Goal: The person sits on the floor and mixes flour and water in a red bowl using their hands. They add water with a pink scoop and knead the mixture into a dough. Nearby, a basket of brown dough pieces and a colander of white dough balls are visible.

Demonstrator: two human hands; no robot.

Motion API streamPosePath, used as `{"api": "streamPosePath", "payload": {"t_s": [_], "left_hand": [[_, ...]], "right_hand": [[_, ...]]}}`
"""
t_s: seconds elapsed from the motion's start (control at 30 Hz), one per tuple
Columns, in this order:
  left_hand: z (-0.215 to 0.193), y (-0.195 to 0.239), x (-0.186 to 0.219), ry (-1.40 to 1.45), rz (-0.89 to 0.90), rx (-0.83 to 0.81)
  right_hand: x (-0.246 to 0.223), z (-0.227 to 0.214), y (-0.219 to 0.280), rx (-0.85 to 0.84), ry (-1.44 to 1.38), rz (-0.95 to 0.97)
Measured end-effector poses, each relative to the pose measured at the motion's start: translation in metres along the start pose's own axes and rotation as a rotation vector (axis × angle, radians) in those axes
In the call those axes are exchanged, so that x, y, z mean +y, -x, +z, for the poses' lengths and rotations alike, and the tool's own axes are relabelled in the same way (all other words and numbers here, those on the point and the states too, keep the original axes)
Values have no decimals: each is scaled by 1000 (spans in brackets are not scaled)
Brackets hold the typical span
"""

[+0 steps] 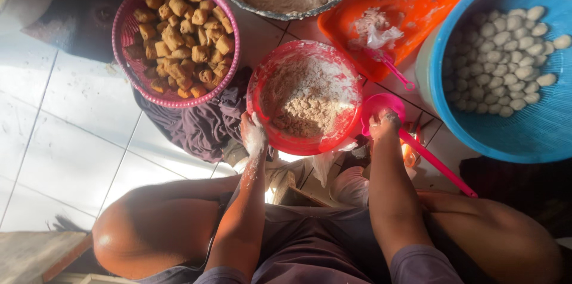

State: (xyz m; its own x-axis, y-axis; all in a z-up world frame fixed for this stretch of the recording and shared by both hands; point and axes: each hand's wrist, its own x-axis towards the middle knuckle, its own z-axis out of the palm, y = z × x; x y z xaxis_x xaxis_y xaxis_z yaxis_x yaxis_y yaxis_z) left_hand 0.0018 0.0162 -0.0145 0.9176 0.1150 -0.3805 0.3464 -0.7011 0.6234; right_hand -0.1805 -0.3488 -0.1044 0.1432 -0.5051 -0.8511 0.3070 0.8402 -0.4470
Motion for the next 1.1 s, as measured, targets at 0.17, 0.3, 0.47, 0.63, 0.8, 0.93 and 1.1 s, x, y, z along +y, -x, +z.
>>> {"api": "streamPosePath", "payload": {"t_s": [0.17, 0.3, 0.47, 0.63, 0.8, 0.93, 1.1], "left_hand": [[-1, 2, 13, -12, 4, 20], [3, 8, 17, 19, -77, -33], [8, 5, 15, 6, -80, -30], [8, 4, 17, -2, -98, -44], [17, 0, 10, -31, -160, -54], [23, 2, 4, -27, -171, -49], [22, 3, 5, 11, -132, 10]], "right_hand": [[7, 13, 19, -168, -21, -86], [18, 51, 61, -46, 36, -171], [78, 112, 90, -475, 533, -38], [125, 132, 83, -353, 1571, -791], [174, 125, 81, -578, 1744, -1064], [219, 137, 102, -507, 2046, -878], [227, 170, 114, -618, 2192, -778]]}}
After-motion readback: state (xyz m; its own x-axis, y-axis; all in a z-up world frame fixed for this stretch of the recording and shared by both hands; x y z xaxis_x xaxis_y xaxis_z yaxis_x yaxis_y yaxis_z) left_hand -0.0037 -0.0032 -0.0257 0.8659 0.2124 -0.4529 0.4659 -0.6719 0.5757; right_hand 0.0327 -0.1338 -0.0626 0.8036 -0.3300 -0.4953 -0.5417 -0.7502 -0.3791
